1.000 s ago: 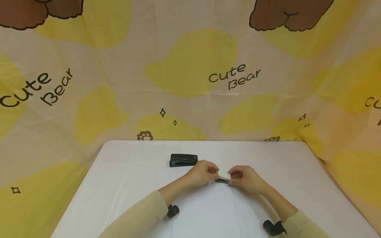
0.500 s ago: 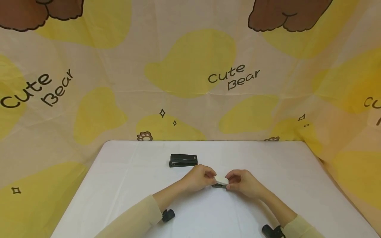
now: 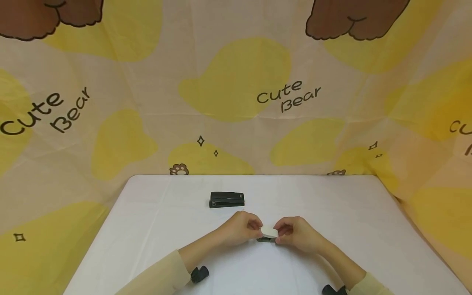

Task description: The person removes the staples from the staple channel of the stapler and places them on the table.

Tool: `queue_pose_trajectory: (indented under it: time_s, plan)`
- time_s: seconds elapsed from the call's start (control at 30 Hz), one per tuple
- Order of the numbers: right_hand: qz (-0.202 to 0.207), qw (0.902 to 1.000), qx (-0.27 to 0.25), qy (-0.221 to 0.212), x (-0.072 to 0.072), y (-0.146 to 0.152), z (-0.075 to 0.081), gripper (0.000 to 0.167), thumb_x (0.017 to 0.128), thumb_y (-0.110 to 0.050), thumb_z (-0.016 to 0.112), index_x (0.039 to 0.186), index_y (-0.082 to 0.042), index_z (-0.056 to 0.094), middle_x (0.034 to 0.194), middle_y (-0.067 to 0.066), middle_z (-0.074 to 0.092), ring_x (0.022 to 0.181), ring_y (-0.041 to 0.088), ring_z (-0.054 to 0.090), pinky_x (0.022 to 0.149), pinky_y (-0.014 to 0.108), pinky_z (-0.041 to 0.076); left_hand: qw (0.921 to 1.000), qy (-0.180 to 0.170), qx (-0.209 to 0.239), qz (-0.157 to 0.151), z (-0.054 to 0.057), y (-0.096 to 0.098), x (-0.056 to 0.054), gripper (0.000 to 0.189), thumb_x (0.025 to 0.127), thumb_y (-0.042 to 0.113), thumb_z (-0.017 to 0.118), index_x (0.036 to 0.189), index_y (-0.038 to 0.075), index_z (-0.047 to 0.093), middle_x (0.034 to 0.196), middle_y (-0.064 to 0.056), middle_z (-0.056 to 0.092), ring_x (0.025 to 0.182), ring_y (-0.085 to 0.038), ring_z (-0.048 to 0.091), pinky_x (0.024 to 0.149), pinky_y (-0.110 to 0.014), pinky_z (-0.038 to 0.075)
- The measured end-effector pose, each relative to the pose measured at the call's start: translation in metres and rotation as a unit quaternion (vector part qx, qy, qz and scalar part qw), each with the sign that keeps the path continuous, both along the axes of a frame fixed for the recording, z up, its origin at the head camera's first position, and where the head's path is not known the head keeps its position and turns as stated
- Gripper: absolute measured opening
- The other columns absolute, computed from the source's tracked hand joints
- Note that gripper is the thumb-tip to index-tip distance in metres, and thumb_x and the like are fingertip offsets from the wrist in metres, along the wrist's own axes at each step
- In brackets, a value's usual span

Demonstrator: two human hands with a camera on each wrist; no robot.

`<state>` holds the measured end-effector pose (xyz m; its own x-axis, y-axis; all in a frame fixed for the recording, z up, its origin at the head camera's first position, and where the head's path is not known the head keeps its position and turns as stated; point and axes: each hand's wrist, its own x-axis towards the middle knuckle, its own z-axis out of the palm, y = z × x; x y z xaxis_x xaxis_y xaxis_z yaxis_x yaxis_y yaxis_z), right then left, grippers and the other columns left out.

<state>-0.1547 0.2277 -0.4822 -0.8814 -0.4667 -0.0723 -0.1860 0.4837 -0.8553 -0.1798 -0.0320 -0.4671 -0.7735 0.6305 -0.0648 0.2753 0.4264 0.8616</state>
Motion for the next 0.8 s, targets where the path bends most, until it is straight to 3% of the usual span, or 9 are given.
queue_pose_trajectory:
  time_s: [0.4, 0.8]
  plan:
    - [0.013, 0.9999, -0.002, -0.008, 0.009, -0.010, -0.003, 0.024, 0.087, -0.017, 0.087, 0.105, -0.011, 0.073, 0.097, -0.003, 0.071, 0.089, 0.014, 0.067, 0.080, 0.024, 0.053, 0.9997, -0.022, -0.004, -0.001, 0.004, -0.013, 0.010, 0.011, 0.091, 0.010, 0.080, 0.101, 0.007, 0.077, 0.084, 0.010, 0.071, 0.077, -0.004, 0.065, 0.068, -0.022, 0.053]
    - [0.017, 0.9998, 0.011, -0.005, 0.015, -0.018, -0.002, 0.022, 0.088, -0.017, 0.086, 0.106, -0.014, 0.073, 0.097, -0.006, 0.071, 0.090, 0.013, 0.066, 0.082, 0.024, 0.052, 0.9994, -0.032, 0.008, -0.004, 0.006, -0.020, 0.017, 0.012, 0.091, 0.008, 0.080, 0.101, 0.003, 0.077, 0.084, 0.007, 0.072, 0.077, -0.006, 0.066, 0.068, -0.022, 0.053]
